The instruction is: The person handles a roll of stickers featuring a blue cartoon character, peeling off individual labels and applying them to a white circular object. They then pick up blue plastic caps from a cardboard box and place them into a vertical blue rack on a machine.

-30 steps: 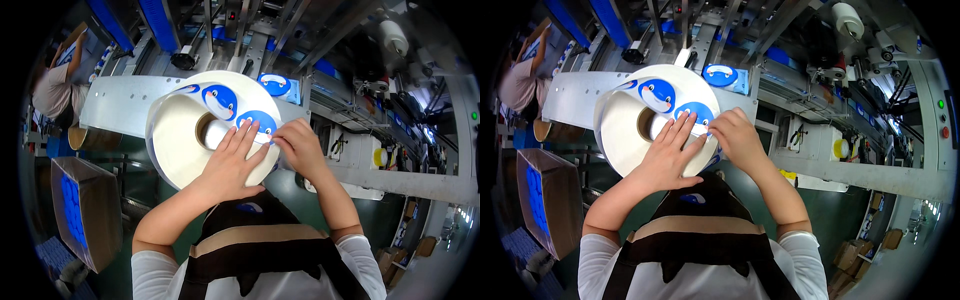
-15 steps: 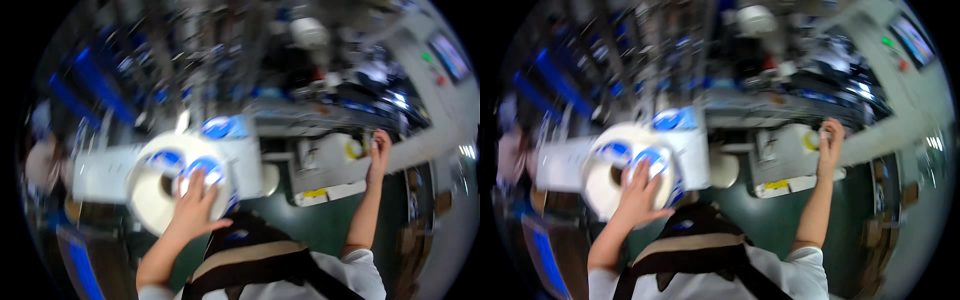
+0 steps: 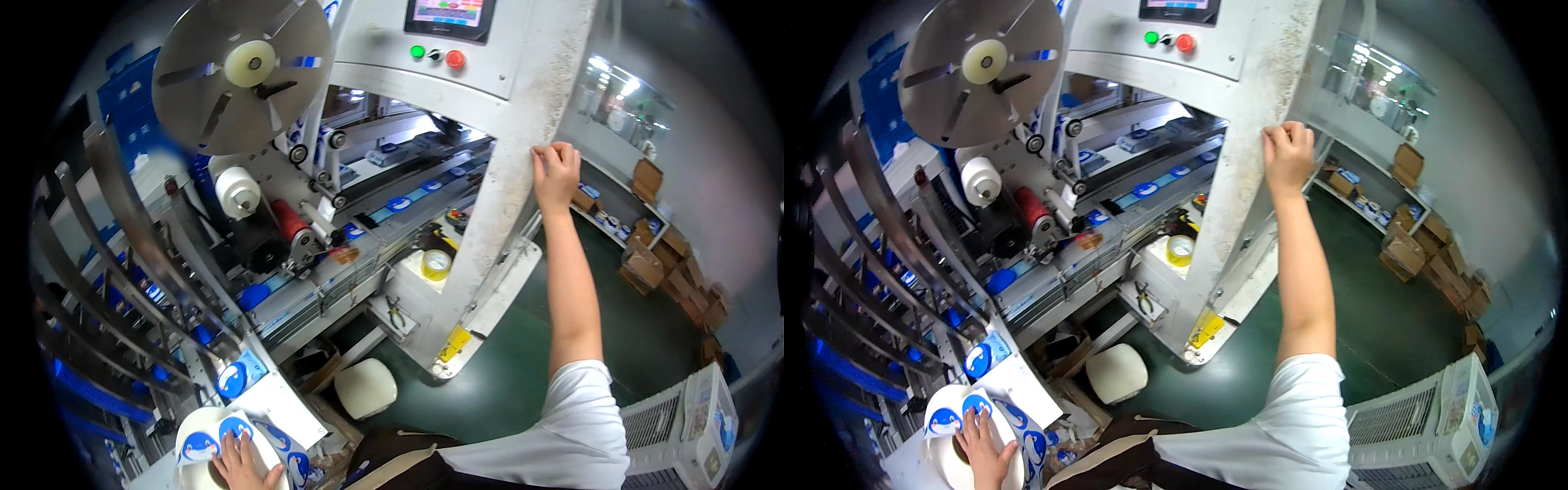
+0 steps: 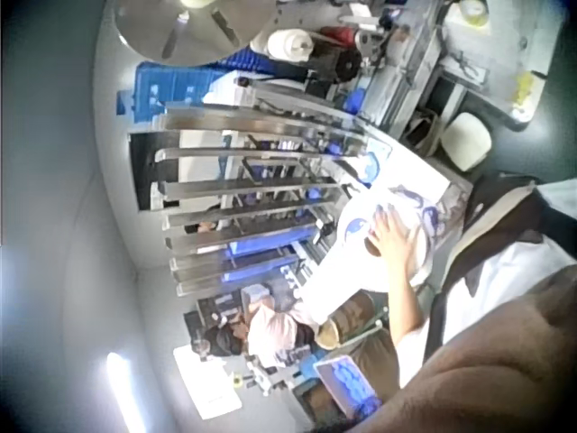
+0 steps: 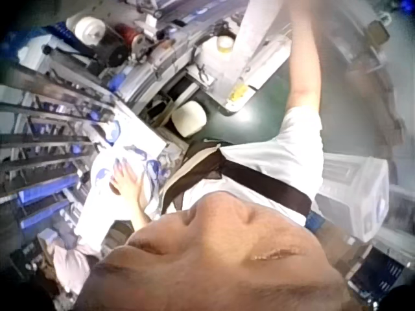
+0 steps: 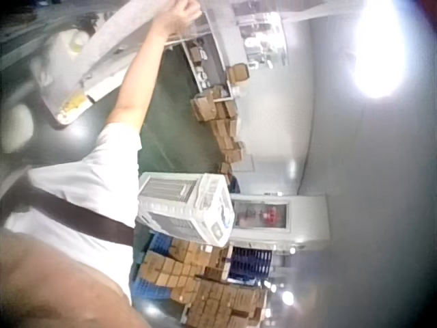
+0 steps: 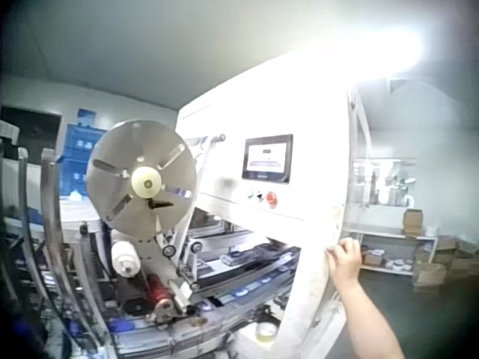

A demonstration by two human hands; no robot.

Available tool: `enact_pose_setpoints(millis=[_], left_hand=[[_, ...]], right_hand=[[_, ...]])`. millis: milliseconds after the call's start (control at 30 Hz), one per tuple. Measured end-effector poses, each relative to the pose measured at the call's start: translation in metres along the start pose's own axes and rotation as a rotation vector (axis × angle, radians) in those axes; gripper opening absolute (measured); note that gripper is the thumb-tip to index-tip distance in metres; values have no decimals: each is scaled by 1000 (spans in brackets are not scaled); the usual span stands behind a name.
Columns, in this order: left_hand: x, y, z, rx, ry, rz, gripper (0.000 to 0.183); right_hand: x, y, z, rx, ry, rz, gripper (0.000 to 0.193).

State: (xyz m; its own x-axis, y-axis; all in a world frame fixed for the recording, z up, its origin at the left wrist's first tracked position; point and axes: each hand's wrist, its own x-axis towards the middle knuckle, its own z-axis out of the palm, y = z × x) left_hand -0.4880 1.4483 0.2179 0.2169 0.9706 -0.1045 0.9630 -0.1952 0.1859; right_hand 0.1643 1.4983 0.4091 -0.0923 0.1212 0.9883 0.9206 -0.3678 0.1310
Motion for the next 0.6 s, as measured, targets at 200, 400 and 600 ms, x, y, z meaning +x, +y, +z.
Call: enact_pose_setpoints(millis=[200, 400, 600], left_hand=[[1, 0, 5, 33, 97, 8, 90], [-6, -14, 21, -4, 143, 21, 91], [-3, -14, 14, 31, 235, 146, 83]], right_hand=[[-24, 3, 19, -3, -105, 103, 15], [-82, -95, -41, 472, -29, 236, 45], [-132, -244, -47, 825, -364, 273, 35]])
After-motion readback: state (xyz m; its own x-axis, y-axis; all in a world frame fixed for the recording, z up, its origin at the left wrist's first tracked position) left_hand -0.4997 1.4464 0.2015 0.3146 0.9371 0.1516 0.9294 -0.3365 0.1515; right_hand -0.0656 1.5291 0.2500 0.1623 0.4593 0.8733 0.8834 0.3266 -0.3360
